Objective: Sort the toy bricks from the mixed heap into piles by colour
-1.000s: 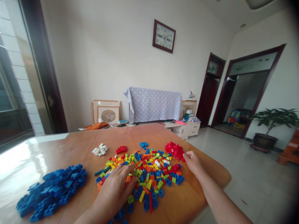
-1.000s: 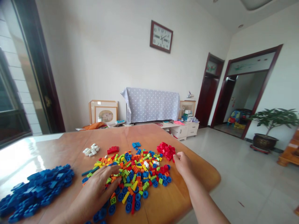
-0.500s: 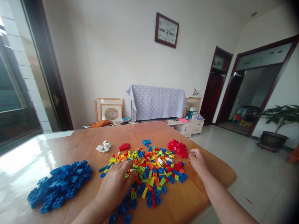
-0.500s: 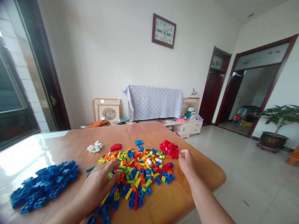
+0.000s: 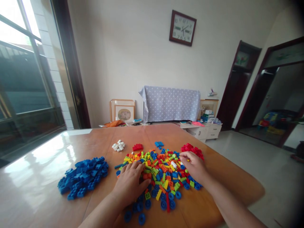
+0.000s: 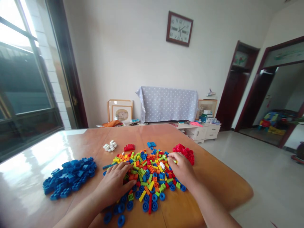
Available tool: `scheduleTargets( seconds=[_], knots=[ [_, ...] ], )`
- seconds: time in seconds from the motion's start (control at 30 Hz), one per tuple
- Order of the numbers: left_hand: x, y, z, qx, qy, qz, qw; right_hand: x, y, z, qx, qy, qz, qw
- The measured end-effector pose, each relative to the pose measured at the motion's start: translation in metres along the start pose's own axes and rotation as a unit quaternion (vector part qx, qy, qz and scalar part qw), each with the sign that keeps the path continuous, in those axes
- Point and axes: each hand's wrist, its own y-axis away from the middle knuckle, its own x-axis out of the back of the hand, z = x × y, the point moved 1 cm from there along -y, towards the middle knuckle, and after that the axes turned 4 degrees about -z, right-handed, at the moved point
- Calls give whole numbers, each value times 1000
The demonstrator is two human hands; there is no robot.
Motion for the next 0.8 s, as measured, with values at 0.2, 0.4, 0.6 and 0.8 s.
scheduleTargets(
  seconds=[0.2,0.4,0.6,0.8],
  knots=[
    [3,-1,-5,-1,20,7,1000,-32,-2,-68,105,36,-160,981],
    [6,-3,-11,11,21,21,1000,-60,1,-76,133,99,-237,957],
    [5,-7,-17,18,26,29,999,-63,-8,-69,147,16,-208,967],
    [9,-9,-19,24,48,24,998,-69,-24,-48,51,-54,-185,980]
  ],
)
